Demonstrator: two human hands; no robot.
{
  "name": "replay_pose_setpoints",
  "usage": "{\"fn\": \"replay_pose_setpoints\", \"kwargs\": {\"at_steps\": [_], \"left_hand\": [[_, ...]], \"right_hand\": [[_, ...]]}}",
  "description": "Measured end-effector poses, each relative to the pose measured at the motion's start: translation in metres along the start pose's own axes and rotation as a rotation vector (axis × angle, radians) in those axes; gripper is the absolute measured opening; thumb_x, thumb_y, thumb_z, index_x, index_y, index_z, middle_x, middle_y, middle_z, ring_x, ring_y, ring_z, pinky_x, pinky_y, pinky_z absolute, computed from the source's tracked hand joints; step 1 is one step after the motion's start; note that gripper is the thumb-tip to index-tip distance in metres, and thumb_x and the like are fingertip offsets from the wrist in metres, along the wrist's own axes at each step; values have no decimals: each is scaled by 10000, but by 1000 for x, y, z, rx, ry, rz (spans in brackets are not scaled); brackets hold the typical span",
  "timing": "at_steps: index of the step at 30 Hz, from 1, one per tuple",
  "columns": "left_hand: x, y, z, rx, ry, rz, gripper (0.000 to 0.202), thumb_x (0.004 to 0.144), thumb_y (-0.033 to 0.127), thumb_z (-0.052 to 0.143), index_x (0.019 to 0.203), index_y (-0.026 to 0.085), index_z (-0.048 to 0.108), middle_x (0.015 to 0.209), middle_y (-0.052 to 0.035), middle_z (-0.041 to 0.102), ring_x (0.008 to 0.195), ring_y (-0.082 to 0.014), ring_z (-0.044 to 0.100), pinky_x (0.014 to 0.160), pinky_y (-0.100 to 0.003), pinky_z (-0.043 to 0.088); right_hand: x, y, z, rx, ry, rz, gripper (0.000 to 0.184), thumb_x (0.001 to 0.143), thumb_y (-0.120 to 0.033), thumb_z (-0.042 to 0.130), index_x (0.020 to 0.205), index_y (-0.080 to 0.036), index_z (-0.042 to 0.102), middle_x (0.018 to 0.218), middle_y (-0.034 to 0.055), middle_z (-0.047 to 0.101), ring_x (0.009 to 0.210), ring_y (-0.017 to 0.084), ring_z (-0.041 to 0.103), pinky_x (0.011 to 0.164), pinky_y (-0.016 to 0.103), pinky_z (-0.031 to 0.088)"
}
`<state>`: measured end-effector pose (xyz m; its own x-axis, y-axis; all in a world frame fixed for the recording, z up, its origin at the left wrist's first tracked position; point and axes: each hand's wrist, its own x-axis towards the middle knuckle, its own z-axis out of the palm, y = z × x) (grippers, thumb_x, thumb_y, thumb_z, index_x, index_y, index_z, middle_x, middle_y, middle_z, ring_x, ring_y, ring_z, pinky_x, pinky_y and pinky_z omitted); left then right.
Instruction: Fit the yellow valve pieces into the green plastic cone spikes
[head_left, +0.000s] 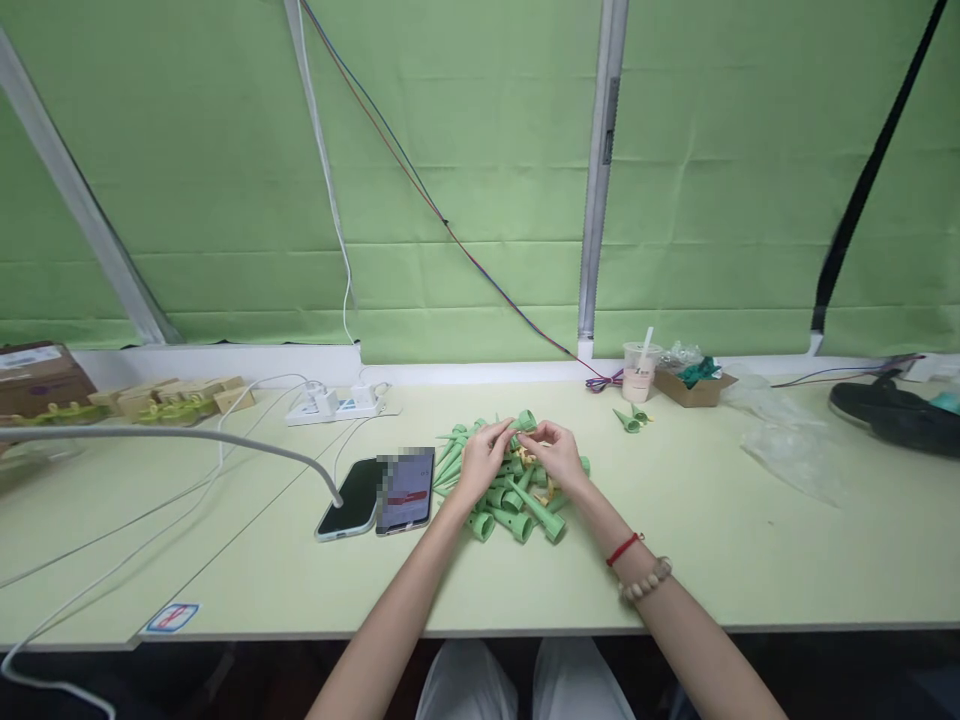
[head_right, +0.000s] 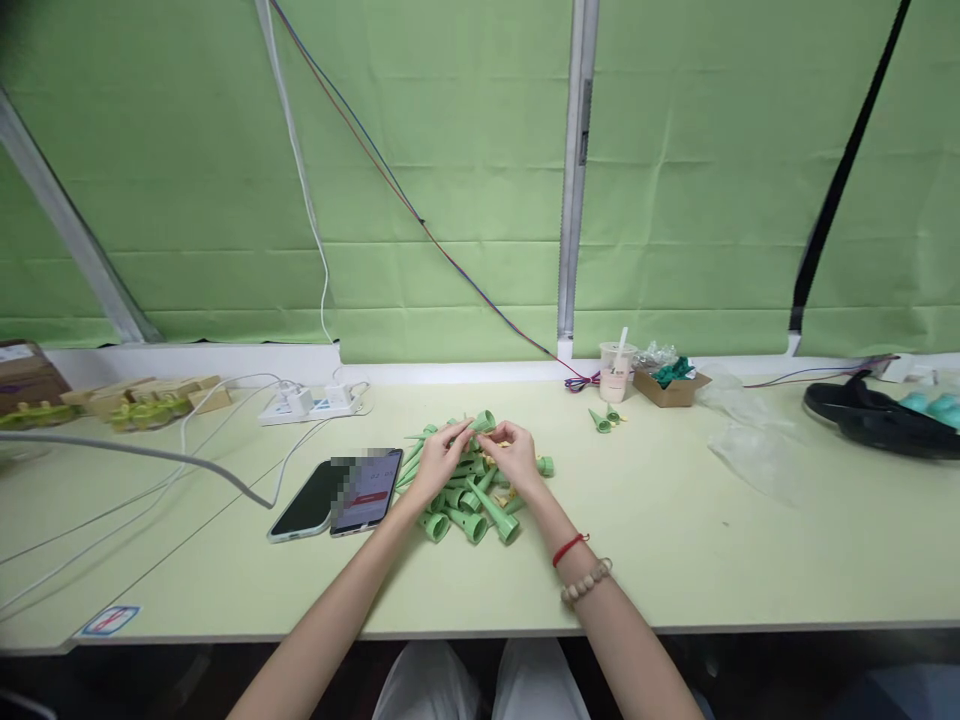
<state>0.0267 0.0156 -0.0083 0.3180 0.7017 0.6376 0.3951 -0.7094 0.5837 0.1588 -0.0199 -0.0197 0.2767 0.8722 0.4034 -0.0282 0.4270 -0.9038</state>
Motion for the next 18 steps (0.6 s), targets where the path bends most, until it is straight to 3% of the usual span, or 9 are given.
{"fn": "replay_pose_setpoints", "kwargs": {"at_steps": [3, 5, 8, 12, 15, 18], "left_hand": [[-2, -1, 2, 27, 12, -80, 345, 820, 381, 427, 1034, 207, 634, 706, -30, 646, 677, -161, 562, 611, -248, 402], [-2, -2, 4, -14, 37, -117, 355, 816, 387, 429, 1031, 197, 637, 666, -21, 639, 638, -155, 561, 603, -249, 410], [2, -4, 5, -177, 38, -127, 378, 812, 396, 425, 1024, 168, 639, 638, -14, 637, 621, -151, 562, 633, -257, 435], [6, -3, 4, -391, -8, -102, 364, 787, 395, 466, 982, 151, 653, 855, -47, 681, 819, -174, 597, 777, -284, 450], [6, -1, 3, -434, -25, -99, 344, 766, 378, 499, 966, 147, 658, 947, -58, 673, 903, -187, 594, 849, -311, 438], [5, 1, 2, -353, -26, -73, 320, 776, 352, 496, 959, 150, 663, 929, -57, 679, 886, -191, 606, 852, -326, 444]], "right_hand": [[0, 1, 2, -185, 127, -154, 274, 579, -389, 692, 558, -166, 535, 614, 11, 569, 586, 132, 538, 559, 269, 475], [0, -2, 2, -126, 90, -63, 277, 579, -413, 690, 596, -160, 575, 640, 23, 586, 599, 140, 549, 557, 272, 486], [0, -9, 1, 113, -46, 204, 308, 625, -458, 654, 686, -158, 625, 666, 27, 605, 593, 126, 559, 562, 262, 503], [-1, -20, -4, 348, -288, 423, 288, 680, -423, 637, 760, -147, 654, 698, 34, 626, 604, 99, 570, 649, 239, 507], [-2, -22, -8, 427, -386, 456, 229, 663, -368, 661, 742, -153, 655, 643, -4, 592, 575, 78, 545, 680, 229, 498], [-2, -17, -5, 349, -304, 369, 184, 604, -319, 688, 675, -158, 631, 573, -34, 550, 533, 76, 513, 666, 253, 493]]}}
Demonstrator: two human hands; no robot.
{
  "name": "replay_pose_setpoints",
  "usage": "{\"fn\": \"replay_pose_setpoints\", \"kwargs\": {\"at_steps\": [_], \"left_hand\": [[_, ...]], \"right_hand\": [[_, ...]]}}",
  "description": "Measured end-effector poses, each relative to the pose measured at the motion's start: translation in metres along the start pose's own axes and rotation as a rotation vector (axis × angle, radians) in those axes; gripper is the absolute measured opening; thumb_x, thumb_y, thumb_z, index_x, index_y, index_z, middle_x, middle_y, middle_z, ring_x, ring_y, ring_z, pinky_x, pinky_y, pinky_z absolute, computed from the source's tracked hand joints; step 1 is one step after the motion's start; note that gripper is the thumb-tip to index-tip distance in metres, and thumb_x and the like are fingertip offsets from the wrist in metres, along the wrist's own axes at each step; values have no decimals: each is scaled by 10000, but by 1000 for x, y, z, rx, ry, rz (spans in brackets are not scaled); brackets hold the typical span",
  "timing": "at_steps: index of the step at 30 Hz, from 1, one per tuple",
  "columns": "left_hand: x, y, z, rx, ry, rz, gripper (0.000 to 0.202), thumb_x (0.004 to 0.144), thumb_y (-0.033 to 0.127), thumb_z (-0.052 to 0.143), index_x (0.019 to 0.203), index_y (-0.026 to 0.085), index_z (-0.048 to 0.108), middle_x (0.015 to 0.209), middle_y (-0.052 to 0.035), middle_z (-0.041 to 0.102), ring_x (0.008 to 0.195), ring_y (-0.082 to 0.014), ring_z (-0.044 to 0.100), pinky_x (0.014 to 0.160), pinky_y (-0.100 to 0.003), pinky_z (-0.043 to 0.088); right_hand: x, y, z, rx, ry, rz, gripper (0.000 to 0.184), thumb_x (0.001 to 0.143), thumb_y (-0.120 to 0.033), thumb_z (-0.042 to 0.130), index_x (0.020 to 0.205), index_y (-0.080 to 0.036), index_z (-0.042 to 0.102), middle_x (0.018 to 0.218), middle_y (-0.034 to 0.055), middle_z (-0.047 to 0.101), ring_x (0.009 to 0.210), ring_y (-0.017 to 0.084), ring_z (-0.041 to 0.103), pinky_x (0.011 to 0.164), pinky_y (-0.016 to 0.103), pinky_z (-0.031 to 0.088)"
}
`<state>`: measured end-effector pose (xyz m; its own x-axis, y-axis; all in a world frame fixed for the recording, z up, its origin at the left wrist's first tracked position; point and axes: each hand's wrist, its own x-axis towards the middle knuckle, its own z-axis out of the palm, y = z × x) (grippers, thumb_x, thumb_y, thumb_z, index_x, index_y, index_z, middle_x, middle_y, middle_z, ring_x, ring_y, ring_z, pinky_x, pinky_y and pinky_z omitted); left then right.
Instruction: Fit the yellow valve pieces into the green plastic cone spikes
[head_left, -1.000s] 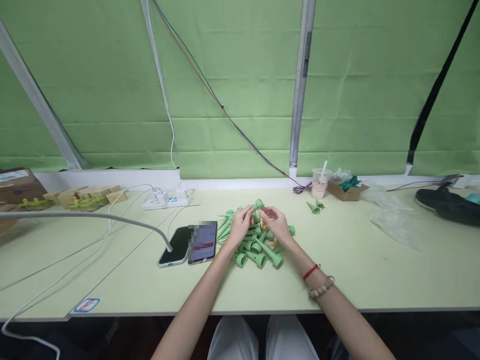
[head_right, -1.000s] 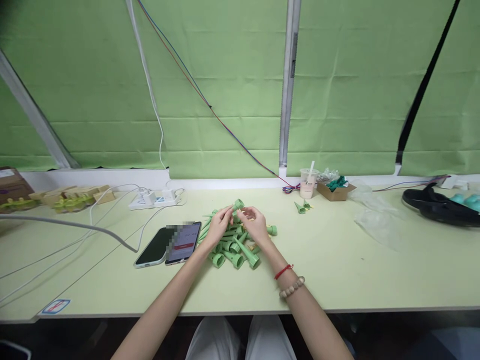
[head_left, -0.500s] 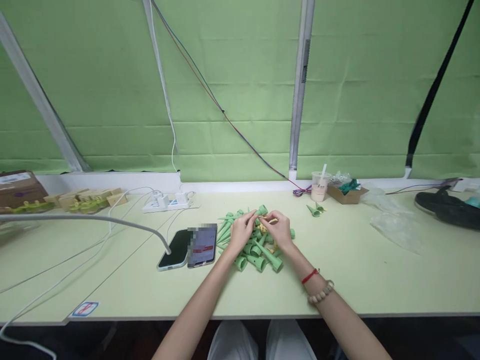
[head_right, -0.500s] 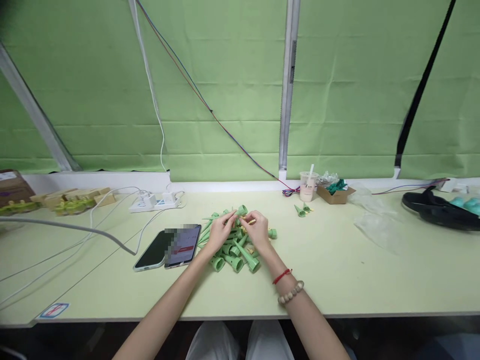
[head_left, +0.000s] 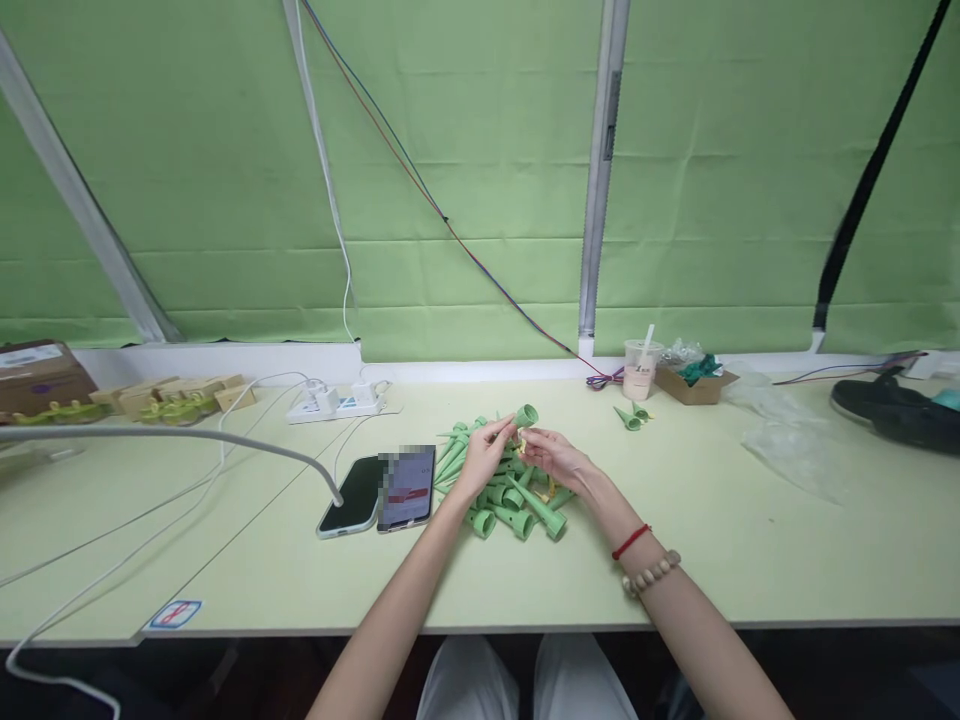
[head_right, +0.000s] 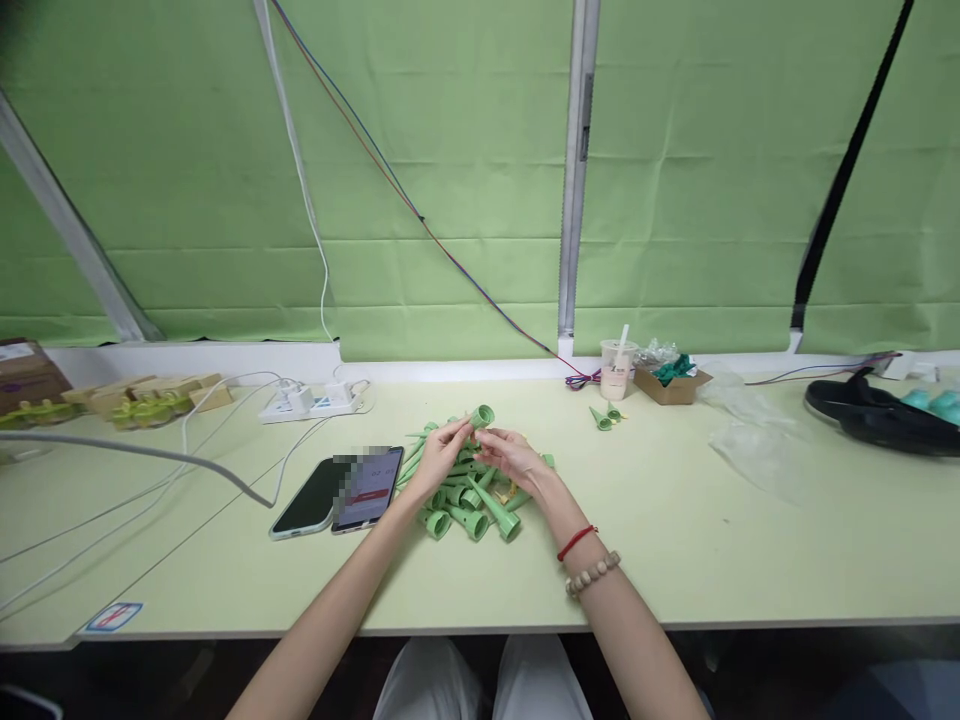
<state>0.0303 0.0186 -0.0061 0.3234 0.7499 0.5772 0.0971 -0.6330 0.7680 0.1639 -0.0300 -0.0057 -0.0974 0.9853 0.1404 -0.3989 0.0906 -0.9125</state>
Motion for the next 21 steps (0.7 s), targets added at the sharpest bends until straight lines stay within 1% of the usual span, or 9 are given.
{"fn": "replay_pose_setpoints", "kwargs": {"at_steps": [3, 5, 7, 8, 10, 13, 16, 18, 21], "left_hand": [[-4, -2, 2, 146, 14, 39, 284, 784, 325, 496, 958, 178, 665, 992, -58, 663, 919, -202, 606, 852, -338, 446], [-7, -3, 5, 228, 40, 53, 271, 788, 308, 492, 962, 192, 664, 1030, -61, 647, 936, -208, 604, 858, -345, 441], [-8, -4, 6, 249, 69, 43, 275, 792, 294, 484, 973, 183, 660, 1038, -69, 643, 934, -208, 605, 853, -342, 441], [-7, -4, 6, 234, 83, 27, 282, 792, 292, 483, 978, 171, 658, 1031, -74, 646, 924, -207, 607, 842, -336, 446], [-6, -3, 5, 178, 99, -11, 308, 794, 306, 476, 992, 150, 652, 975, -73, 667, 873, -200, 616, 794, -321, 464], [-2, -2, 3, 93, 96, -40, 347, 789, 344, 473, 1001, 132, 648, 815, -48, 688, 751, -182, 618, 704, -298, 479], [0, -3, 2, 46, 73, -22, 357, 782, 351, 483, 998, 120, 648, 740, -36, 679, 689, -167, 608, 659, -284, 478], [-1, -4, 1, 76, 54, -1, 343, 785, 345, 482, 987, 126, 653, 761, -43, 683, 695, -170, 613, 661, -288, 481], [-3, -7, 0, 213, 20, 88, 281, 788, 316, 492, 949, 167, 668, 904, -60, 683, 820, -189, 621, 768, -316, 470]], "right_hand": [[5, 9, 2, -288, 280, -242, 171, 545, -260, 687, 533, -161, 549, 509, -40, 520, 491, 88, 482, 571, 260, 469], [7, 15, 4, -505, 448, -413, 158, 546, -223, 655, 499, -168, 515, 479, -44, 494, 470, 90, 452, 511, 244, 433], [8, 18, 4, -608, 502, -486, 134, 559, -217, 635, 514, -171, 518, 488, -40, 490, 482, 96, 452, 495, 237, 419], [8, 18, 4, -595, 489, -472, 134, 567, -235, 638, 536, -172, 525, 511, -34, 505, 500, 103, 468, 496, 237, 425], [8, 16, 4, -471, 411, -357, 169, 587, -303, 657, 616, -174, 551, 574, -15, 547, 552, 119, 512, 512, 246, 455], [6, 9, 2, -196, 207, -119, 262, 634, -390, 650, 769, -170, 602, 689, 23, 612, 613, 121, 555, 588, 265, 499], [3, 2, 2, 10, 44, 22, 241, 652, -367, 660, 774, -163, 627, 742, 29, 633, 625, 96, 564, 692, 260, 499], [2, 2, 3, 93, 31, 45, 206, 609, -314, 701, 725, -167, 615, 709, 2, 622, 600, 81, 555, 709, 252, 493], [4, 8, 4, 78, 163, 5, 249, 496, -251, 755, 622, -170, 556, 639, -25, 594, 559, 79, 541, 662, 249, 494]]}}
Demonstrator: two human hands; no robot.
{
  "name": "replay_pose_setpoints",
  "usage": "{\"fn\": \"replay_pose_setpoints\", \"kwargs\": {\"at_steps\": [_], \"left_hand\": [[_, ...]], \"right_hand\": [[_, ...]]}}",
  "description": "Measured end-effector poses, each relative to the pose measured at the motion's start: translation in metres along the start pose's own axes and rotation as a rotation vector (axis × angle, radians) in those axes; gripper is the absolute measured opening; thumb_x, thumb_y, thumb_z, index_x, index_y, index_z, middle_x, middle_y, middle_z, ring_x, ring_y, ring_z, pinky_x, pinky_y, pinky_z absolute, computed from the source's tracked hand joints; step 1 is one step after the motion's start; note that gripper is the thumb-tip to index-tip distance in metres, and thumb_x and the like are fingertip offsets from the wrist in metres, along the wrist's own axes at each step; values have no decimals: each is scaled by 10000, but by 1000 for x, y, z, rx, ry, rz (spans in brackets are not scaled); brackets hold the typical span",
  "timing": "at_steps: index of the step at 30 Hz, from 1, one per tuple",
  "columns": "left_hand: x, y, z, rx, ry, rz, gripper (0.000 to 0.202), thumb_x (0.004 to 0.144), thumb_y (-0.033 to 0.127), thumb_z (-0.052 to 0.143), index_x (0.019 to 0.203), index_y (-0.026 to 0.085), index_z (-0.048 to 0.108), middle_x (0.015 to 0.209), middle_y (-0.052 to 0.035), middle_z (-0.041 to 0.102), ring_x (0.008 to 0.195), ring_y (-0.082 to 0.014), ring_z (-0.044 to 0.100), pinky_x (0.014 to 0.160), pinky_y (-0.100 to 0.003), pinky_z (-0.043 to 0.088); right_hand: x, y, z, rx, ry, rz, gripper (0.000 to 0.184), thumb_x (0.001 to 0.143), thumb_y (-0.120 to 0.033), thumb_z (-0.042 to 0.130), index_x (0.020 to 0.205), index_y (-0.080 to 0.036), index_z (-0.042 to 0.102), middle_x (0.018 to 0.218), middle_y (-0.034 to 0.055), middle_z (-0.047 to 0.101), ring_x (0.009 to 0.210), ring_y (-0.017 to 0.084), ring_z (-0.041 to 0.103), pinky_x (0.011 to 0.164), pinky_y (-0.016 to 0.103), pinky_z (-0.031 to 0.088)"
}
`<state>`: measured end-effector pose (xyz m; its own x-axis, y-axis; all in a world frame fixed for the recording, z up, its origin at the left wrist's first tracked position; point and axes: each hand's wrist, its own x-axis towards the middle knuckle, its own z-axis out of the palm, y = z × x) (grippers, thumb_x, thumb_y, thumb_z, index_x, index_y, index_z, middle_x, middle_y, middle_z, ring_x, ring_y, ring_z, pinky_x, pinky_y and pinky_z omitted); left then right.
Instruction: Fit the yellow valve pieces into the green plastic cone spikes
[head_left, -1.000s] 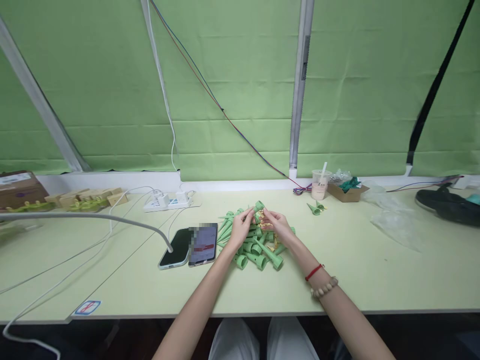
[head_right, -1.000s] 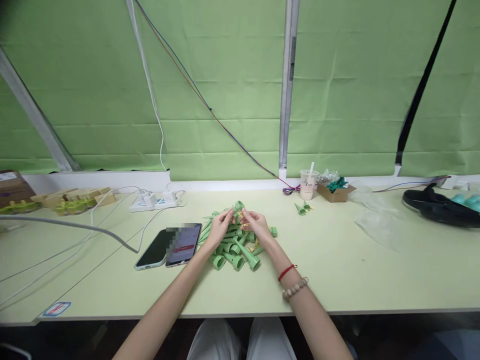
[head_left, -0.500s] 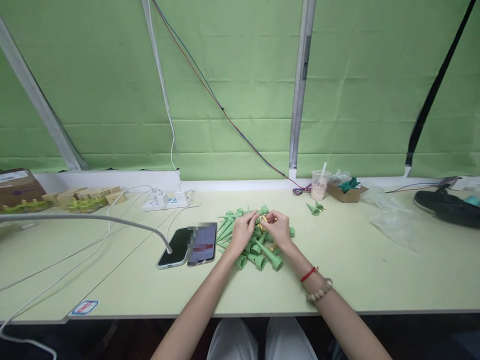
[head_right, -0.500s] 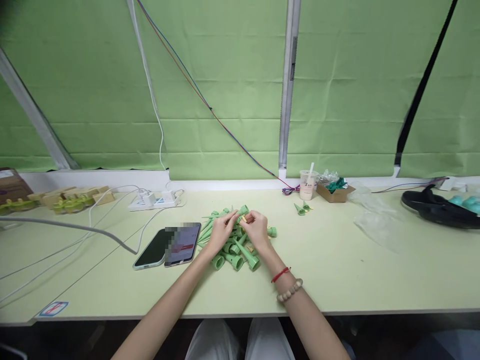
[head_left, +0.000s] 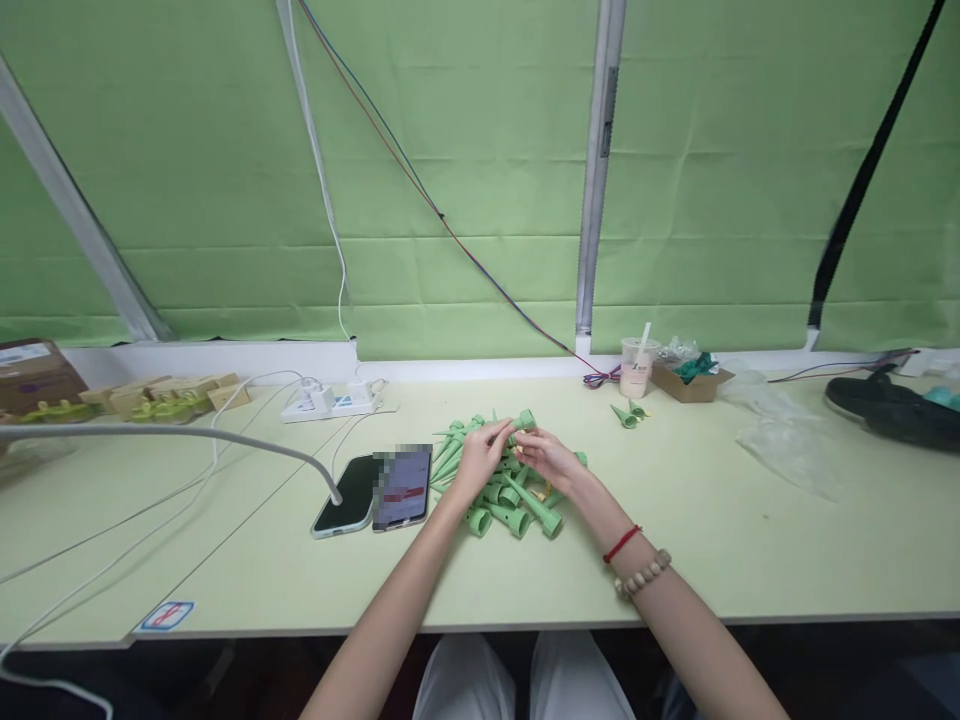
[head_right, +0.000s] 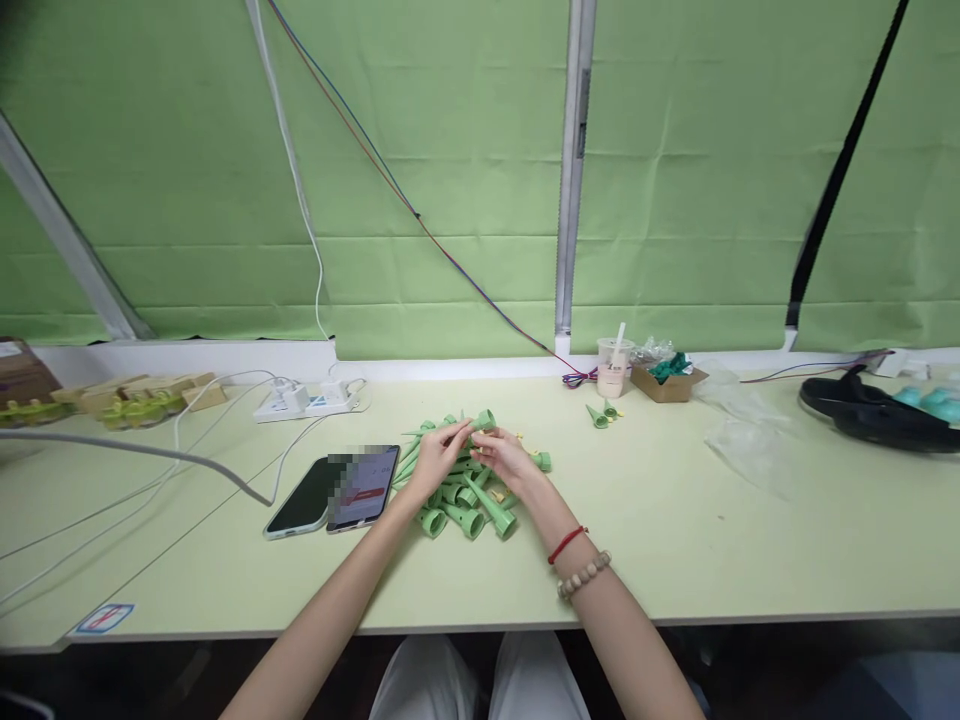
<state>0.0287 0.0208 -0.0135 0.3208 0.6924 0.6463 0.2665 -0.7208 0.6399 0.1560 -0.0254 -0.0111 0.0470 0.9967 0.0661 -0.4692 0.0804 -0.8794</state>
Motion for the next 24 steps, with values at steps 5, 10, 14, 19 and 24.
{"fn": "replay_pose_setpoints", "kwargs": {"at_steps": [5, 10, 14, 19, 24], "left_hand": [[-1, -3, -1, 78, 9, 66, 262, 797, 299, 488, 950, 186, 669, 928, -66, 677, 834, -181, 613, 783, -307, 457], [2, 1, -3, -72, 83, -72, 324, 792, 339, 479, 978, 143, 658, 662, -13, 643, 586, -126, 548, 610, -253, 447], [5, 2, -3, -186, 77, -90, 343, 781, 370, 484, 951, 134, 668, 672, -19, 639, 639, -138, 553, 659, -262, 452], [3, 4, -2, -205, 2, -87, 341, 777, 391, 484, 899, 142, 683, 671, -22, 645, 641, -144, 556, 693, -277, 459], [1, 12, 1, -190, -7, -145, 321, 736, 388, 528, 861, 138, 686, 691, -25, 652, 637, -136, 537, 624, -243, 443]], "right_hand": [[5, 10, -1, -302, 239, -298, 354, 470, -344, 757, 522, -177, 449, 539, -38, 545, 481, 87, 501, 513, 240, 471], [0, -2, -2, -117, -11, -45, 288, 624, -432, 677, 689, -165, 593, 711, 23, 626, 506, 78, 519, 583, 254, 515], [-5, -10, -3, 86, -174, 111, 240, 707, -393, 631, 776, -162, 633, 768, 35, 639, 608, 86, 574, 665, 232, 518], [-3, -7, -5, 76, -148, 104, 147, 648, -300, 677, 695, -174, 617, 677, -2, 602, 608, 83, 560, 703, 232, 507], [1, 2, -1, -293, 164, -253, 170, 522, -219, 689, 562, -171, 531, 571, -20, 555, 556, 108, 523, 555, 244, 470]]}}
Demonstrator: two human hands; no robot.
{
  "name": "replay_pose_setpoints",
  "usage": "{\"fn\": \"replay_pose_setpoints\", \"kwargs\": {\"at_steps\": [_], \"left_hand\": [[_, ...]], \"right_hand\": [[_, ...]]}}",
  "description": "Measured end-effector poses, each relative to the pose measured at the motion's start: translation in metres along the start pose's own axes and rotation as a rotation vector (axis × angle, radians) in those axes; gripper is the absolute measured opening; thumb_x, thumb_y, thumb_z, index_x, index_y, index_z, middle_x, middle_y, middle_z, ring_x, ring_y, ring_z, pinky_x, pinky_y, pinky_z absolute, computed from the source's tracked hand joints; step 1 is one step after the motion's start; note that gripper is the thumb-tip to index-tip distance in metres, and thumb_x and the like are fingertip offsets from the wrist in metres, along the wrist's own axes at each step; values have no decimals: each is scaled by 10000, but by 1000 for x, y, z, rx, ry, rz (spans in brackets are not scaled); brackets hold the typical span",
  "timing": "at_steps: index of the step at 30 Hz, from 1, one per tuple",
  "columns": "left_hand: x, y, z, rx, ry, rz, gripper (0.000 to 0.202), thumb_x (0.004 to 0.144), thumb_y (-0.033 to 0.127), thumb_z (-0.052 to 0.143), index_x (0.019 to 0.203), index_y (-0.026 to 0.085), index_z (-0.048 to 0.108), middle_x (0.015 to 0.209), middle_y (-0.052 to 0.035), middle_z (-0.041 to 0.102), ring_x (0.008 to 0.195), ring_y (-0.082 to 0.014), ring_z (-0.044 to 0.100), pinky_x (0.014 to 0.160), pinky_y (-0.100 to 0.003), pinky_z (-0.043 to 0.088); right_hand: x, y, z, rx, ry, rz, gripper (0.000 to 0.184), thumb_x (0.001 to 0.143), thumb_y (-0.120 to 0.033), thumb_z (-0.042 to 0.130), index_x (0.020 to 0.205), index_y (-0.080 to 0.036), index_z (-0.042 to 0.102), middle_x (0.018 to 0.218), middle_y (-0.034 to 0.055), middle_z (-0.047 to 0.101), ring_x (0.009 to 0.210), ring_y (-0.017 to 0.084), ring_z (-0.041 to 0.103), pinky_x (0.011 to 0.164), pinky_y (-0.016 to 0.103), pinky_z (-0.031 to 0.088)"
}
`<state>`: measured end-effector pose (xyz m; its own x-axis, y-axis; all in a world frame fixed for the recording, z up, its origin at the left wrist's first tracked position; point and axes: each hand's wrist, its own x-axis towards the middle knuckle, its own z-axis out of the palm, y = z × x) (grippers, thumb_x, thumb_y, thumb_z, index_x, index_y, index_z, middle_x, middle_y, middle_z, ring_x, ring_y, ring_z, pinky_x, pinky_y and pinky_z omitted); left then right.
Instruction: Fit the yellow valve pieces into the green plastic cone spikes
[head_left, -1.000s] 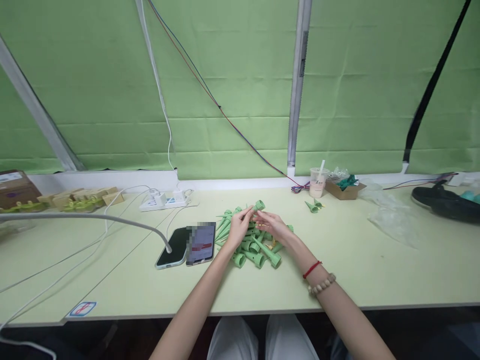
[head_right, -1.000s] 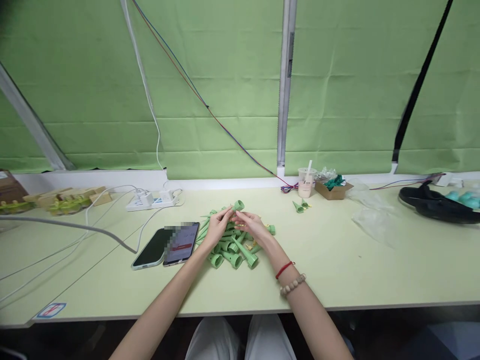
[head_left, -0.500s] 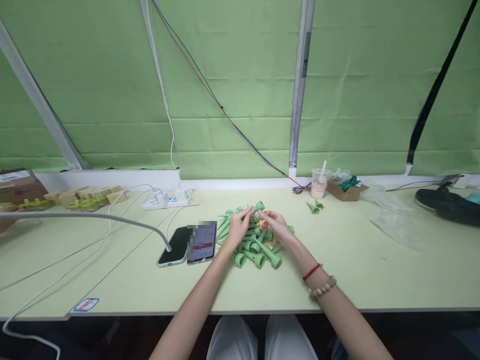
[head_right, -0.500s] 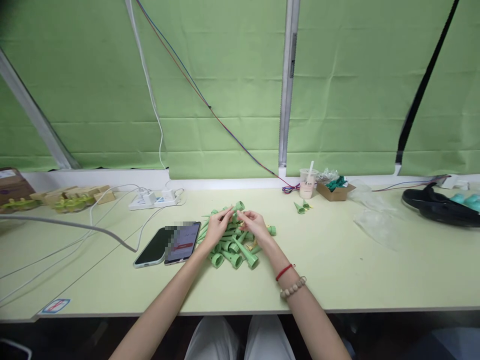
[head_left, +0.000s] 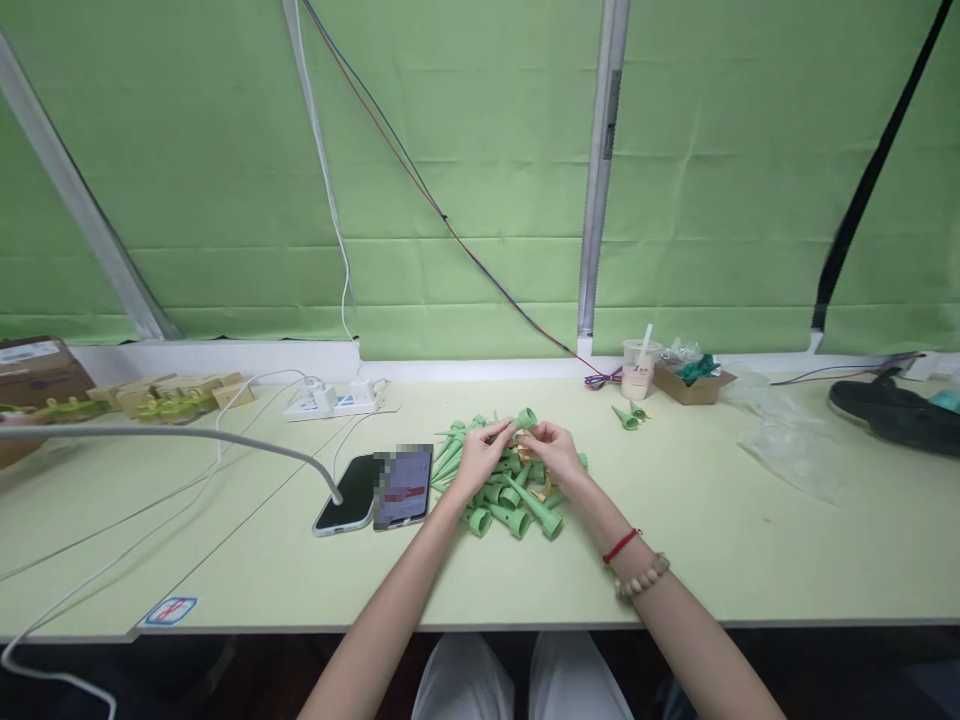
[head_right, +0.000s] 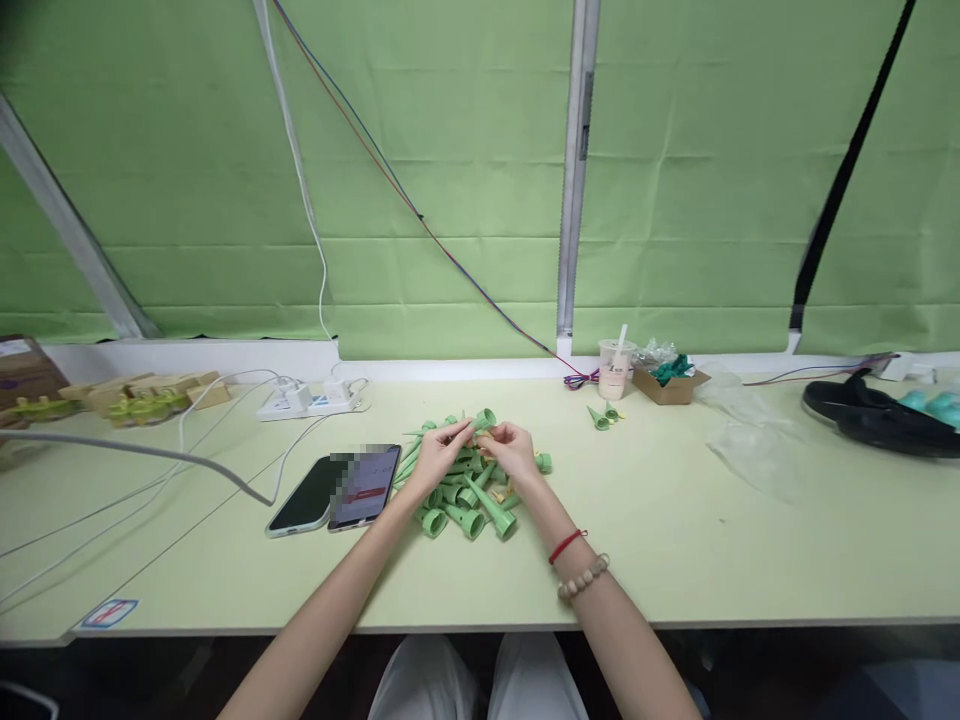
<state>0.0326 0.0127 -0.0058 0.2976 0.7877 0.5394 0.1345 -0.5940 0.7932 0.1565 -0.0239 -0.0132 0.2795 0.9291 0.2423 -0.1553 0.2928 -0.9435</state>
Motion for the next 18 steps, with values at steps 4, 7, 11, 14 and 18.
{"fn": "replay_pose_setpoints", "kwargs": {"at_steps": [4, 7, 11, 14, 18], "left_hand": [[-2, 4, 2, 44, -27, 15, 346, 762, 405, 487, 612, 138, 649, 550, 14, 570, 481, -83, 416, 507, -209, 361], [-1, 4, 1, 31, -15, 22, 343, 762, 396, 493, 571, 141, 620, 536, 18, 546, 485, -88, 421, 519, -214, 359], [3, 1, -3, -29, -11, 62, 335, 797, 374, 455, 625, 139, 621, 572, 7, 555, 585, -115, 492, 616, -230, 399], [5, 0, -7, -37, -56, 78, 372, 825, 378, 409, 631, 136, 614, 584, 3, 565, 584, -114, 497, 619, -235, 408], [6, -4, -9, -9, -102, 80, 313, 813, 362, 437, 854, 147, 661, 700, -18, 634, 700, -140, 555, 703, -253, 430]], "right_hand": [[1, 5, 2, -320, 220, -312, 165, 553, -205, 609, 487, -176, 461, 495, -45, 473, 472, 82, 418, 471, 221, 391], [2, 5, 1, -229, 120, -165, 147, 570, -271, 642, 578, -171, 534, 558, -16, 539, 506, 104, 475, 492, 241, 431], [2, 0, -1, 98, -167, 164, 268, 641, -395, 649, 784, -170, 631, 721, 32, 613, 555, 113, 536, 575, 277, 506], [1, -6, -4, 278, -265, 261, 216, 690, -366, 635, 783, -172, 649, 732, 29, 624, 571, 97, 552, 622, 251, 514], [1, -8, -10, 384, -347, 374, 125, 686, -260, 666, 767, -166, 655, 713, 2, 623, 592, 66, 566, 645, 182, 505]]}}
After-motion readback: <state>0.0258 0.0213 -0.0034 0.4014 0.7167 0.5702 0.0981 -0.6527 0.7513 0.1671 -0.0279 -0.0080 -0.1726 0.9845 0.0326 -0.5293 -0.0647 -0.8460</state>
